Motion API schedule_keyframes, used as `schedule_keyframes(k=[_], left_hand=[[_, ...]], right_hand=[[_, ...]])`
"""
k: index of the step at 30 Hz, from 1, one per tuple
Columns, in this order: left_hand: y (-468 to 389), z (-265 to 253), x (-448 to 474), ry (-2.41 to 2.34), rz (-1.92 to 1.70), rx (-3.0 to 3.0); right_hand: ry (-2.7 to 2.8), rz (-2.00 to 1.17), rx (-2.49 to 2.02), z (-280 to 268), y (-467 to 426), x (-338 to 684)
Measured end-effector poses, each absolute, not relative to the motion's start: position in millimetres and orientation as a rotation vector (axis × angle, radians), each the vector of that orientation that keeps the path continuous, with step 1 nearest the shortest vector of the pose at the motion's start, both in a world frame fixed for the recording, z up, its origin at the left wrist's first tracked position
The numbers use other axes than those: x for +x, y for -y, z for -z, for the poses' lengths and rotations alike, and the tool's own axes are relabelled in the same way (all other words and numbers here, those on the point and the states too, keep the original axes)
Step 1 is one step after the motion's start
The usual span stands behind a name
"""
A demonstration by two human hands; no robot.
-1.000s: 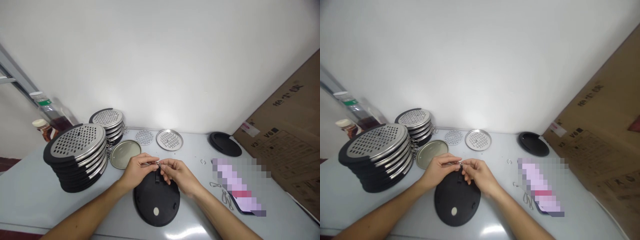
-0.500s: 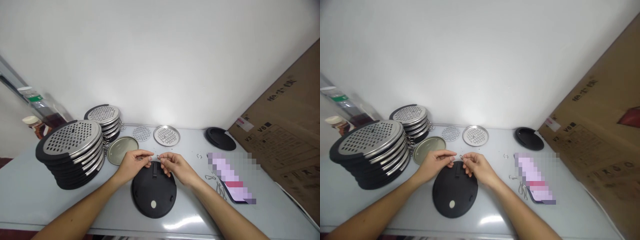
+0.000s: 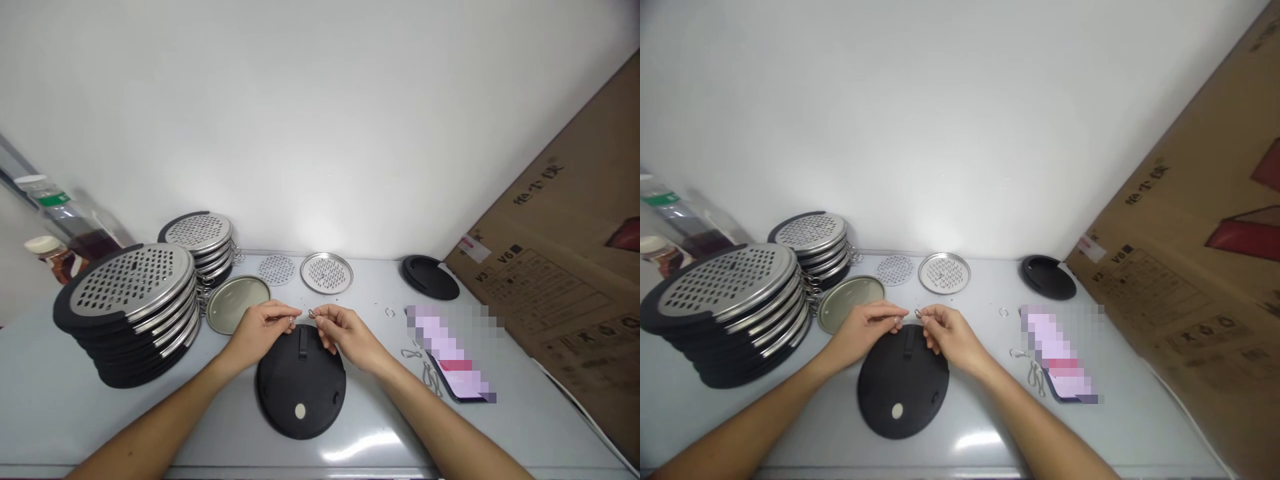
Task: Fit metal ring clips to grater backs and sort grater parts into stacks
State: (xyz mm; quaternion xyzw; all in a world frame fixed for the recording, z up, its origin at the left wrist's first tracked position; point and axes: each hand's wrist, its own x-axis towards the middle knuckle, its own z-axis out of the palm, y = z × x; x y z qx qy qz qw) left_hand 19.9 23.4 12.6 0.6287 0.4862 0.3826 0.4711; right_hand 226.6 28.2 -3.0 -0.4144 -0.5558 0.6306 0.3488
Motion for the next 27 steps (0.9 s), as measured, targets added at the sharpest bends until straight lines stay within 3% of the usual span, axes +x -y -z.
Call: schedule_keyframes(k=[27], left_hand=[[-25.4, -18.5, 13.3, -1.139, -0.92, 1.32]], right_hand=[[1.573, -1.498, -1.147, 4.1, -24.1, 226.5]])
